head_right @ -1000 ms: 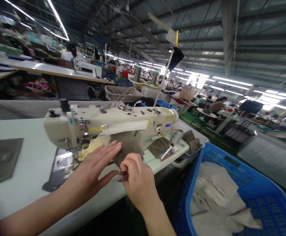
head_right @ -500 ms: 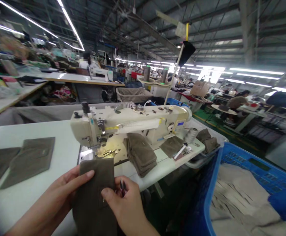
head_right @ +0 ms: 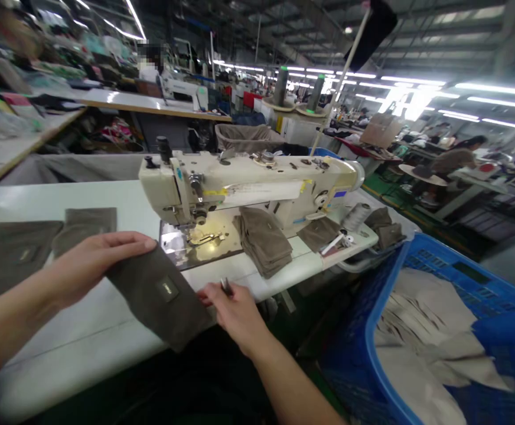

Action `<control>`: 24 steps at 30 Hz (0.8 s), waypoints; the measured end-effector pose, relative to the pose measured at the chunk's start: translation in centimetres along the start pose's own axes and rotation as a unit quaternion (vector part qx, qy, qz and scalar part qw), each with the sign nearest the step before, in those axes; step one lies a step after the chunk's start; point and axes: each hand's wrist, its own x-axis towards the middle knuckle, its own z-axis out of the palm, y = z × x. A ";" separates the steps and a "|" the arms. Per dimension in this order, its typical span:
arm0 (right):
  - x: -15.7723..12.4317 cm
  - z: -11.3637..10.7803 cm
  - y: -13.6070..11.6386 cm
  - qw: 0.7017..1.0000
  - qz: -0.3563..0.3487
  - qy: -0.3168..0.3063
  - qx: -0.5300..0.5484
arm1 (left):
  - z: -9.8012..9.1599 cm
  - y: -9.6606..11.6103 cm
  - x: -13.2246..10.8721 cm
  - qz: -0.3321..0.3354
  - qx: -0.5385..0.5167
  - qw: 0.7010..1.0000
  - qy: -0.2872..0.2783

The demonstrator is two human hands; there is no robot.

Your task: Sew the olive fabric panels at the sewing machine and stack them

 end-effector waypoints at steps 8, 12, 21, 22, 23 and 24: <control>-0.3 -1.2 0.6 0.996 0.002 0.045 -0.073 | -1.3 -0.9 1.5 -0.042 -0.018 0.999 0.018; -0.7 -0.8 0.3 0.991 -0.034 0.035 -0.123 | -1.3 -0.9 2.0 -0.060 -0.042 0.997 0.005; -1.1 0.5 3.4 0.977 -0.076 0.141 -0.139 | -0.6 -2.0 5.5 -0.008 0.085 0.994 -0.062; -1.0 0.6 3.8 0.973 -0.087 0.161 -0.141 | -0.5 -2.0 5.9 0.000 0.097 0.993 -0.073; -1.0 0.7 4.2 0.969 -0.101 0.175 -0.141 | -0.4 -2.1 6.4 0.010 0.110 0.991 -0.078; -1.0 0.8 4.5 0.966 -0.118 0.182 -0.144 | -0.3 -2.1 6.8 0.019 0.124 0.989 -0.077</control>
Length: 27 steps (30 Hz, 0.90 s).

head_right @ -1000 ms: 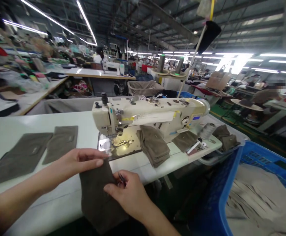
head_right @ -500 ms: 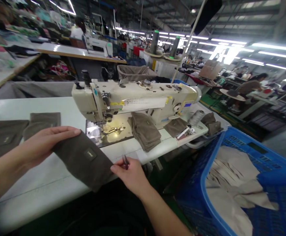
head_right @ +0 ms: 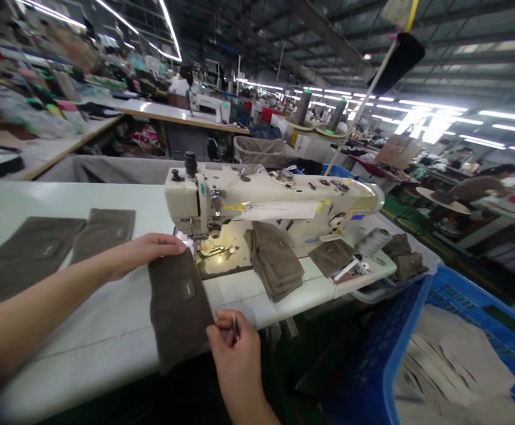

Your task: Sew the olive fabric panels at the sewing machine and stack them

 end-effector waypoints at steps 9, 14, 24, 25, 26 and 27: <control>0.1 -0.8 0.6 0.950 -0.262 -0.130 -0.109 | 1.5 0.6 1.7 0.079 0.185 0.978 0.064; 1.4 -1.0 1.2 0.898 -0.400 -0.134 -0.121 | 1.6 0.7 1.6 0.090 0.236 0.965 0.074; 2.2 -1.5 0.0 0.840 -0.436 -0.189 -0.263 | 1.9 0.0 2.0 0.091 0.289 0.948 0.101; 2.2 -1.5 -0.1 0.833 -0.434 -0.195 -0.282 | 1.9 -0.1 2.1 0.089 0.291 0.947 0.102; 2.2 -1.5 -0.3 0.826 -0.434 -0.199 -0.298 | 1.9 -0.1 2.3 0.086 0.293 0.947 0.101; 2.3 -1.4 -0.3 0.821 -0.435 -0.201 -0.310 | 1.9 -0.2 2.3 0.083 0.295 0.946 0.102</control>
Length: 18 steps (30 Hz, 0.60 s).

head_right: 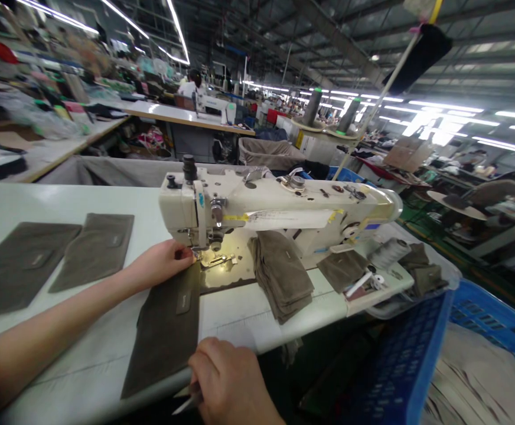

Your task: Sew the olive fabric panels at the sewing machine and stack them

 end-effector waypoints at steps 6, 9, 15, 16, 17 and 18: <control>0.0 0.1 0.0 1.000 0.020 -0.022 0.002 | 0.0 0.1 0.2 -0.020 0.011 1.000 0.001; 0.0 0.2 0.0 0.999 0.033 -0.023 0.008 | -0.1 0.1 0.2 -0.026 0.014 1.000 0.004; 0.0 0.3 0.0 0.999 0.036 -0.029 -0.003 | 0.0 0.1 0.3 -0.030 0.018 0.999 0.008; 0.0 0.2 -0.1 0.999 0.037 -0.029 -0.006 | 0.0 0.1 0.3 -0.030 0.019 0.999 0.009; 0.1 0.2 0.0 0.999 0.038 -0.031 -0.008 | 0.0 0.1 0.3 -0.030 0.020 0.999 0.009; 0.1 0.2 0.0 0.999 0.039 -0.032 -0.009 | 0.0 0.1 0.3 -0.030 0.020 0.999 0.010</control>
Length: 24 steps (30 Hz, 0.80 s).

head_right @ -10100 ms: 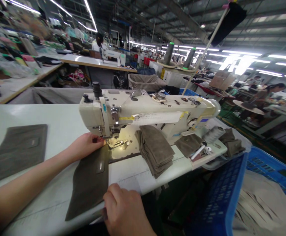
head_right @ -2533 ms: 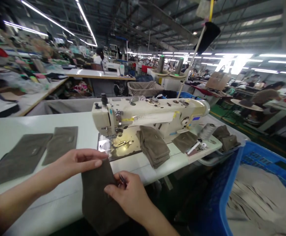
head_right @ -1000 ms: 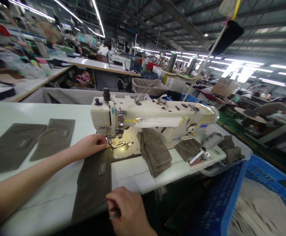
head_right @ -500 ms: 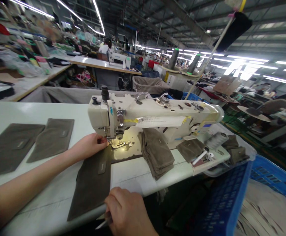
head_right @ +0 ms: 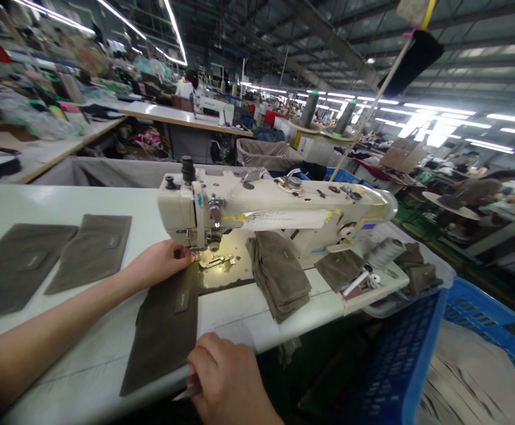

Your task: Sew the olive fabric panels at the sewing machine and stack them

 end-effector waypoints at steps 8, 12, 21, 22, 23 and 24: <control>0.3 -0.4 -0.2 1.000 0.006 -0.021 -0.018 | 0.0 -0.1 0.2 0.008 0.006 1.000 -0.004; 0.7 -0.7 -0.2 0.999 0.006 -0.035 -0.020 | 0.0 -0.2 0.4 0.006 0.011 1.000 -0.004; 1.1 -0.7 -0.1 0.999 0.020 -0.044 -0.019 | -0.4 -0.4 0.5 0.016 0.046 0.999 0.000; 1.1 -0.7 -0.2 0.999 0.022 -0.046 -0.019 | -0.5 -0.2 0.2 0.020 0.051 0.998 0.006; 1.1 -0.8 -0.2 0.998 0.024 -0.048 -0.019 | -0.7 -0.1 -0.4 0.024 0.064 0.997 0.021; 1.1 -1.0 -0.3 0.998 0.026 -0.051 -0.018 | -0.8 0.2 -1.2 0.032 0.088 0.995 0.045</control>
